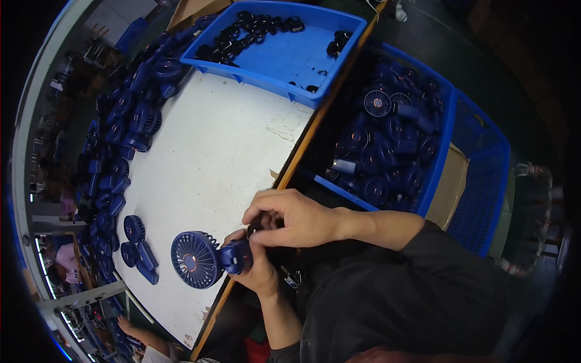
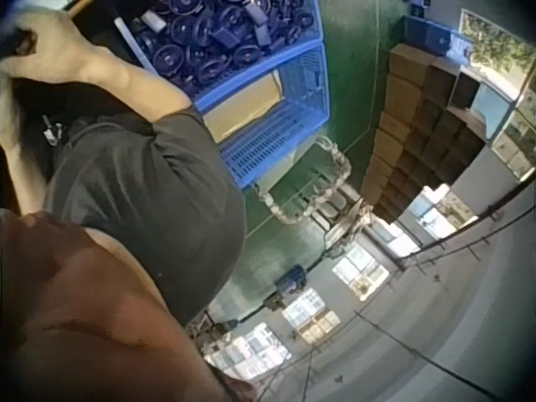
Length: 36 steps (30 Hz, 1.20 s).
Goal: Assembling small blue handheld fans by snapping plastic casing and blades together at a factory production line.
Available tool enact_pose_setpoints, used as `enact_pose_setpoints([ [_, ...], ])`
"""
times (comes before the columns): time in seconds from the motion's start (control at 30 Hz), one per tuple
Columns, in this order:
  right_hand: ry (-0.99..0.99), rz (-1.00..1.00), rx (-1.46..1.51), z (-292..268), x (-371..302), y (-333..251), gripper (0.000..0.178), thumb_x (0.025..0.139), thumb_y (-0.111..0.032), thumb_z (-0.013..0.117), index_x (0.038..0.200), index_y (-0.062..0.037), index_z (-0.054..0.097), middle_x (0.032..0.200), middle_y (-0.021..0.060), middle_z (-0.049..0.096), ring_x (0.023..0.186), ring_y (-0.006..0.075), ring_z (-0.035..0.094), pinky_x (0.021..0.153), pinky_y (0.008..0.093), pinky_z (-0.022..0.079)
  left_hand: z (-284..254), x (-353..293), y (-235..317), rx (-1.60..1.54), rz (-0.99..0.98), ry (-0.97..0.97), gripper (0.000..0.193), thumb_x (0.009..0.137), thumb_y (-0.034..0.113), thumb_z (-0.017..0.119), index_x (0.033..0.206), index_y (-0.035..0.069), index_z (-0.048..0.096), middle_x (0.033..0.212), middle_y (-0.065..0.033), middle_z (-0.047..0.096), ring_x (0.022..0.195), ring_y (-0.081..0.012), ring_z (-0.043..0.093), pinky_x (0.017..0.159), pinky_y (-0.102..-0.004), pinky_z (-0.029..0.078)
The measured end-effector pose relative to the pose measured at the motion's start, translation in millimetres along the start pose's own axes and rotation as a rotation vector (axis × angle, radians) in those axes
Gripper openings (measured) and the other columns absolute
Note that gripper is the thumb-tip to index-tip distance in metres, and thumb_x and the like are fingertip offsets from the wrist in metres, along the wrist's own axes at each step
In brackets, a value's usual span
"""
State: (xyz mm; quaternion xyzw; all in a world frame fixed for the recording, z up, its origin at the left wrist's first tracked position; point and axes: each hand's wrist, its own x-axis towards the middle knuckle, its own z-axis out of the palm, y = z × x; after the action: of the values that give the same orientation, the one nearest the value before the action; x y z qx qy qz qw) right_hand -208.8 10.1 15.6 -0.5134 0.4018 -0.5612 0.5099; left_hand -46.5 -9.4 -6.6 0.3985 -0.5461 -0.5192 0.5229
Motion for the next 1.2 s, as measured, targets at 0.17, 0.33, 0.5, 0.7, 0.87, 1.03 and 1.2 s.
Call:
enact_pose_setpoints([
  [0.17,0.021,-0.004,0.122,0.5,-21.6,18.2,0.024,0.088,-0.002,0.070,0.111,0.0029,0.064,0.107,0.0094,0.063,0.093,0.0166,0.065,0.083,0.0289,0.054,-1.0,-2.3,5.9,-0.152,-0.247,-0.100,0.025,0.088,0.005,0.071,0.107,-0.004,0.057,0.092,-0.0104,0.064,0.072,-0.0158,0.063,0.065,-0.0253,0.052],
  [0.33,0.006,-0.398,-0.404,-13.2,-5.3,4.6,0.022,0.083,-0.006,0.074,0.104,0.0010,0.069,0.104,0.0141,0.065,0.098,0.0280,0.064,0.083,0.0351,0.053,-9.0,-2.3,18.1,-0.262,-0.592,-0.373,0.034,0.088,0.010,0.071,0.113,-0.008,0.056,0.088,-0.0168,0.066,0.066,-0.0215,0.067,0.050,-0.0272,0.058],
  [0.5,-0.105,-0.573,-0.707,-6.2,16.1,-15.4,0.031,0.081,-0.010,0.074,0.111,-0.0036,0.068,0.103,0.0125,0.063,0.092,0.0288,0.061,0.078,0.0382,0.052,-21.6,-10.8,3.2,-0.554,-0.528,-0.526,0.058,0.091,0.041,0.069,0.119,-0.007,0.053,0.098,-0.0195,0.065,0.080,-0.0237,0.068,0.052,-0.0303,0.059],
  [0.7,-0.132,-0.405,-0.894,13.1,-1.7,-16.7,0.051,0.075,-0.018,0.079,0.123,-0.0084,0.063,0.118,0.0152,0.055,0.110,0.0333,0.054,0.092,0.0463,0.047,6.2,-10.1,17.3,-0.656,-0.496,-0.179,0.061,0.102,0.053,0.039,0.131,0.001,0.050,0.125,-0.0150,0.059,0.111,-0.0261,0.062,0.091,-0.0401,0.054],
  [0.87,0.066,-0.359,-0.938,28.3,-27.5,5.2,0.067,0.072,-0.015,0.073,0.131,0.0011,0.048,0.115,0.0175,0.055,0.111,0.0365,0.053,0.097,0.0474,0.043,5.8,-24.0,-2.0,-0.554,-0.597,-0.139,0.052,0.102,0.044,0.038,0.134,0.004,0.049,0.131,-0.0140,0.056,0.124,-0.0262,0.054,0.108,-0.0404,0.041],
  [1.03,0.162,0.093,-0.389,-15.7,-68.8,14.9,0.057,0.073,-0.010,0.069,0.126,0.0016,0.051,0.112,0.0252,0.060,0.104,0.0426,0.060,0.090,0.0463,0.049,14.7,8.2,38.7,0.778,0.340,-0.609,0.077,0.090,0.032,0.067,0.147,-0.006,0.032,0.150,-0.0284,0.036,0.142,-0.0389,0.032,0.118,-0.0459,0.024],
  [1.2,0.421,0.309,-1.092,-167.2,-128.5,54.8,0.044,0.075,-0.011,0.066,0.117,-0.0002,0.057,0.101,0.0231,0.063,0.096,0.0384,0.064,0.084,0.0432,0.051,-126.1,107.4,5.3,1.393,0.486,-0.041,0.066,0.098,0.026,0.060,0.150,-0.004,0.031,0.156,-0.0283,0.027,0.147,-0.0416,0.023,0.120,-0.0483,0.019],
])
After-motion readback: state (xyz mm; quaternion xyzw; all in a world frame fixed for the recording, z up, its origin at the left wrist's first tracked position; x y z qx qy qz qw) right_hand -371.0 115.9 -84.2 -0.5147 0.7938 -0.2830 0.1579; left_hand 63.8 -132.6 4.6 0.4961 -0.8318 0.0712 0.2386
